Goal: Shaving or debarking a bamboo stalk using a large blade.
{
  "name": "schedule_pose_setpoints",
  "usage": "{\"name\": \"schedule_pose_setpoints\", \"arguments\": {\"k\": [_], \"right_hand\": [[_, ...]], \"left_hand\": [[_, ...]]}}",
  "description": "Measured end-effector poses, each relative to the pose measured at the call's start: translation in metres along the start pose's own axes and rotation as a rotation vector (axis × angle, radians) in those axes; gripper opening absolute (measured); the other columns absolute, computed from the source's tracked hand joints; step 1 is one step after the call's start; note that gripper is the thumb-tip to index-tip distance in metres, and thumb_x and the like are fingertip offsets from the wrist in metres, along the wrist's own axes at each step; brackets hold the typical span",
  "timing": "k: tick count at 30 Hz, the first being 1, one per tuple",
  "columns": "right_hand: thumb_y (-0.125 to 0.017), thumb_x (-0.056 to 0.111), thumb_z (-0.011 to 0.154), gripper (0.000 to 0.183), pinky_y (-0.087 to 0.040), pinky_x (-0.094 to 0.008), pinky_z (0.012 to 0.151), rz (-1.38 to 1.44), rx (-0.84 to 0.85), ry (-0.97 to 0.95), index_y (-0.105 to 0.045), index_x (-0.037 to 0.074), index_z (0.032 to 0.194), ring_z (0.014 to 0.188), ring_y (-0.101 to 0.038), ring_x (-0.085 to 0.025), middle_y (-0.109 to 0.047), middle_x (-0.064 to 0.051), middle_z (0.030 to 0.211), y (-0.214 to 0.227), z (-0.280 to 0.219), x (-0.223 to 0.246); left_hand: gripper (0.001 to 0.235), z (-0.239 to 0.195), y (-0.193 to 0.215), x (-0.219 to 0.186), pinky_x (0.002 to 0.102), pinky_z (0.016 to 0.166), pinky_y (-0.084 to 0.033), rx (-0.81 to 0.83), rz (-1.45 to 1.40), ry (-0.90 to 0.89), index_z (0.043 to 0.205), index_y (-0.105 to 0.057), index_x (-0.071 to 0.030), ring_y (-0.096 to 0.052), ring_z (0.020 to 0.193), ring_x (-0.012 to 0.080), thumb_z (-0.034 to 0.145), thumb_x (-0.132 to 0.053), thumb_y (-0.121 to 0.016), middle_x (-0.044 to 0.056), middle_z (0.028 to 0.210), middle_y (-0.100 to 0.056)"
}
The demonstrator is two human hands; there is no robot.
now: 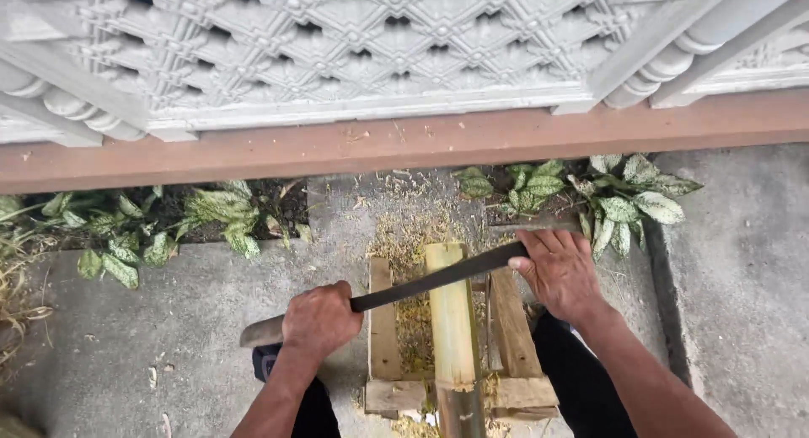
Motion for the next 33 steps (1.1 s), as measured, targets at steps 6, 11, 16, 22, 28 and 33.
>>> {"name": "schedule_pose_setpoints", "arguments": {"k": [6,11,16,22,28,33], "right_hand": [[-0.031,0.057,0.103,0.063,-0.036,-0.046,0.106,0.034,0.049,-0.033,-0.055,0.013,0.142,0.117,-0.054,-0.026,-0.063,-0.009,0.124,-0.007,0.003,-0.005],[-0.025,0.058,0.102,0.068,-0.034,-0.046,0.106,-0.035,0.113,-0.057,-0.052,0.014,0.145,0.119,-0.054,-0.025,-0.063,-0.009,0.125,0.013,0.001,0.008],[-0.020,0.061,0.103,0.070,-0.036,-0.045,0.106,-0.114,-0.136,0.044,-0.055,0.014,0.142,0.122,-0.055,-0.024,-0.065,-0.007,0.128,0.016,0.005,0.004],[-0.018,0.062,0.101,0.071,-0.038,-0.043,0.105,-0.114,0.167,-0.095,-0.056,0.019,0.144,0.111,-0.056,-0.022,-0.067,-0.004,0.118,0.025,0.006,0.012],[-0.014,0.066,0.101,0.077,-0.038,-0.044,0.103,-0.074,0.044,-0.030,-0.058,0.016,0.141,0.113,-0.057,-0.023,-0.066,-0.006,0.118,0.031,-0.004,0.018],[-0.021,0.064,0.098,0.075,-0.039,-0.043,0.099,-0.041,0.200,-0.090,-0.054,0.016,0.145,0.109,-0.057,-0.023,-0.065,-0.009,0.119,0.028,0.012,0.009]], "left_hand": [[0.021,0.024,0.006,0.006,0.037,0.049,-0.054,-0.147,0.001,-0.019,0.099,-0.066,-0.009,-0.057,0.049,0.0147,0.099,-0.024,-0.050,0.004,0.062,-0.060],[0.030,0.015,-0.012,0.002,0.036,0.049,-0.051,-0.101,0.010,-0.064,0.100,-0.067,-0.011,-0.057,0.050,0.0144,0.098,-0.036,-0.051,0.004,0.066,-0.064],[0.033,0.024,-0.007,0.006,0.038,0.048,-0.054,-0.015,0.006,0.025,0.106,-0.066,-0.012,-0.058,0.049,0.0153,0.103,-0.038,-0.045,0.004,0.066,-0.065],[0.032,0.041,-0.016,0.014,0.038,0.051,-0.054,-0.152,-0.042,-0.026,0.104,-0.069,-0.013,-0.058,0.050,0.0160,0.097,-0.040,-0.053,0.007,0.063,-0.067],[0.030,0.027,-0.037,0.014,0.039,0.055,-0.051,-0.168,-0.120,-0.071,0.096,-0.075,-0.014,-0.054,0.048,0.0157,0.093,-0.039,-0.058,0.006,0.064,-0.066],[0.028,0.038,-0.036,0.016,0.038,0.058,-0.059,-0.153,-0.084,-0.098,0.102,-0.073,-0.015,-0.067,0.053,0.0151,0.096,-0.036,-0.055,0.004,0.071,-0.072]]}}
Point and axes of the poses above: each hand's wrist, its own z-axis towards the middle knuckle, its own y-axis out of the back of the hand, x = y × z, the point moved 2 cm from there along z, towards the middle knuckle
